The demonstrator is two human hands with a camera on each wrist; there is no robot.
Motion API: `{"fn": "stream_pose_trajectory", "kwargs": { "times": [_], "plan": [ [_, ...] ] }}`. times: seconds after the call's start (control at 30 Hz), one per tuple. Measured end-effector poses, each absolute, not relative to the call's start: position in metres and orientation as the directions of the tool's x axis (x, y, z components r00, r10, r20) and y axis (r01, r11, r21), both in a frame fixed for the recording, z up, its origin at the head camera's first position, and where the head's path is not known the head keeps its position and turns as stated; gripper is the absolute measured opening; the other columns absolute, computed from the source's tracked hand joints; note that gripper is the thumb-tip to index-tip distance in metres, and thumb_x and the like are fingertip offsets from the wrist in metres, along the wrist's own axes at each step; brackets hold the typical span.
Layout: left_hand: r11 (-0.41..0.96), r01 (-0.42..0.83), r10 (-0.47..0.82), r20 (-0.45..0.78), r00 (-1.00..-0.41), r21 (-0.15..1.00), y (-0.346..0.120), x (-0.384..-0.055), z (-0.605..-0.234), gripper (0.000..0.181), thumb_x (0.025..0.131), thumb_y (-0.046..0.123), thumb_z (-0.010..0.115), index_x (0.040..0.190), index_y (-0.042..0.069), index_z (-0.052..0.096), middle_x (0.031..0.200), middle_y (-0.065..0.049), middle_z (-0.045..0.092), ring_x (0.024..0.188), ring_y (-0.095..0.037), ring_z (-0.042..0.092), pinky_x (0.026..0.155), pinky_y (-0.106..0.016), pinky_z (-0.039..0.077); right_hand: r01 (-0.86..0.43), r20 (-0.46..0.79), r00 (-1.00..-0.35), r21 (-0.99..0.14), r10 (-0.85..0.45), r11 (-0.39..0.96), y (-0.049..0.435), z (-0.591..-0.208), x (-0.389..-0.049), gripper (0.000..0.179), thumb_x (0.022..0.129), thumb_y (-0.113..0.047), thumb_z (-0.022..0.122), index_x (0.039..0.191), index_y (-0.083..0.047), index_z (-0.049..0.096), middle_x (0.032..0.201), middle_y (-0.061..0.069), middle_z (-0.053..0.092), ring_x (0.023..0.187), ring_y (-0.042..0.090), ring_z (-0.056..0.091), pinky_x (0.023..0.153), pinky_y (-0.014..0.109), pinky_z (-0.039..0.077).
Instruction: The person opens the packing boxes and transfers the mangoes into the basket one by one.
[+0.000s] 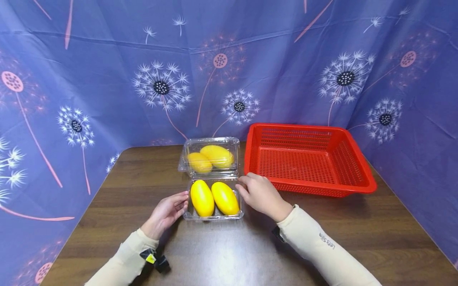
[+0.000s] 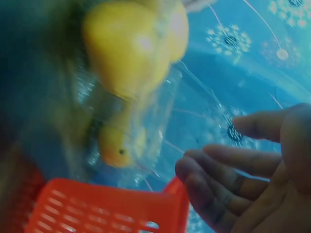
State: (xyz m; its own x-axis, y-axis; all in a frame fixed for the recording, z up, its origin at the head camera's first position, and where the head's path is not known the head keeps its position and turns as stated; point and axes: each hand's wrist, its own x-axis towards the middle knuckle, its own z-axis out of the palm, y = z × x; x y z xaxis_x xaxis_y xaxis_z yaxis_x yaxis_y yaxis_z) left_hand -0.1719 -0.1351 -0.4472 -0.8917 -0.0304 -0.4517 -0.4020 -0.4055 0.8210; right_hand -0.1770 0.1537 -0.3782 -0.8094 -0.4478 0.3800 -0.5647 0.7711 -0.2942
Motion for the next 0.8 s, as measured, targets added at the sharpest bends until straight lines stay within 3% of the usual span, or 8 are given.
{"fn": "stream_pose_trajectory", "kwargs": {
  "times": [0.13, 0.27, 0.43, 0.53, 0.67, 0.8],
  "plan": [
    [-0.406, -0.4, -0.031, -0.45, -0.892, 0.822, -0.135, -0.171, -0.447, 0.016, 0.091, -0.003, 0.058, 0.09, 0.008, 0.069, 0.072, 0.005, 0.065, 0.062, -0.005, 0.058, 0.061, -0.015, 0.052, -0.547, 0.41, -0.806, -0.243, -0.426, 0.801, 0.151, -0.39, -0.171, 0.023, 0.084, -0.017, 0.074, 0.096, 0.002, 0.072, 0.073, 0.005, 0.066, 0.058, 0.011, 0.051, 0.054, 0.025, 0.047],
    [-0.408, -0.396, -0.031, -0.446, -0.895, 0.823, -0.136, -0.171, -0.446, 0.016, 0.091, -0.002, 0.058, 0.09, 0.008, 0.07, 0.072, 0.005, 0.065, 0.062, -0.005, 0.058, 0.061, -0.015, 0.052, -0.508, 0.397, -0.834, -0.286, -0.382, 0.812, 0.151, -0.401, -0.17, 0.023, 0.083, -0.015, 0.075, 0.096, 0.004, 0.072, 0.071, 0.007, 0.066, 0.058, 0.012, 0.051, 0.055, 0.028, 0.049],
    [-0.406, -0.393, -0.024, -0.44, -0.898, 0.825, -0.136, -0.17, -0.446, 0.017, 0.091, -0.003, 0.057, 0.088, 0.009, 0.07, 0.072, 0.005, 0.065, 0.062, -0.005, 0.058, 0.062, -0.015, 0.052, -0.433, 0.305, -0.896, -0.435, -0.323, 0.79, 0.156, -0.416, -0.174, 0.025, 0.086, -0.017, 0.073, 0.099, 0.003, 0.073, 0.083, 0.011, 0.074, 0.064, 0.013, 0.058, 0.064, 0.032, 0.051],
    [-0.404, -0.395, -0.021, -0.44, -0.898, 0.825, -0.136, -0.17, -0.446, 0.017, 0.091, -0.003, 0.057, 0.091, 0.008, 0.07, 0.072, 0.005, 0.065, 0.063, -0.005, 0.058, 0.062, -0.016, 0.052, -0.36, 0.202, -0.933, -0.566, -0.299, 0.742, 0.159, -0.424, -0.176, 0.024, 0.089, -0.019, 0.069, 0.101, 0.001, 0.073, 0.081, 0.007, 0.074, 0.064, 0.012, 0.059, 0.065, 0.029, 0.05],
    [-0.399, -0.401, -0.014, -0.443, -0.896, 0.824, -0.137, -0.17, -0.446, 0.014, 0.091, -0.003, 0.058, 0.097, 0.004, 0.068, 0.072, 0.004, 0.065, 0.064, -0.007, 0.058, 0.063, -0.016, 0.053, -0.274, 0.094, -0.95, -0.703, -0.297, 0.657, 0.162, -0.432, -0.178, 0.021, 0.091, -0.015, 0.066, 0.1, 0.003, 0.072, 0.071, 0.004, 0.068, 0.058, 0.013, 0.06, 0.055, 0.021, 0.047],
    [-0.385, -0.411, 0.003, -0.444, -0.896, 0.827, -0.139, -0.17, -0.447, 0.016, 0.092, -0.002, 0.058, 0.106, 0.0, 0.065, 0.072, 0.003, 0.065, 0.065, -0.007, 0.058, 0.064, -0.016, 0.053, -0.236, 0.049, -0.95, -0.762, -0.31, 0.603, 0.162, -0.437, -0.179, 0.018, 0.092, -0.013, 0.065, 0.098, 0.004, 0.07, 0.07, 0.005, 0.067, 0.058, 0.018, 0.064, 0.05, 0.022, 0.048]
  ]
}}
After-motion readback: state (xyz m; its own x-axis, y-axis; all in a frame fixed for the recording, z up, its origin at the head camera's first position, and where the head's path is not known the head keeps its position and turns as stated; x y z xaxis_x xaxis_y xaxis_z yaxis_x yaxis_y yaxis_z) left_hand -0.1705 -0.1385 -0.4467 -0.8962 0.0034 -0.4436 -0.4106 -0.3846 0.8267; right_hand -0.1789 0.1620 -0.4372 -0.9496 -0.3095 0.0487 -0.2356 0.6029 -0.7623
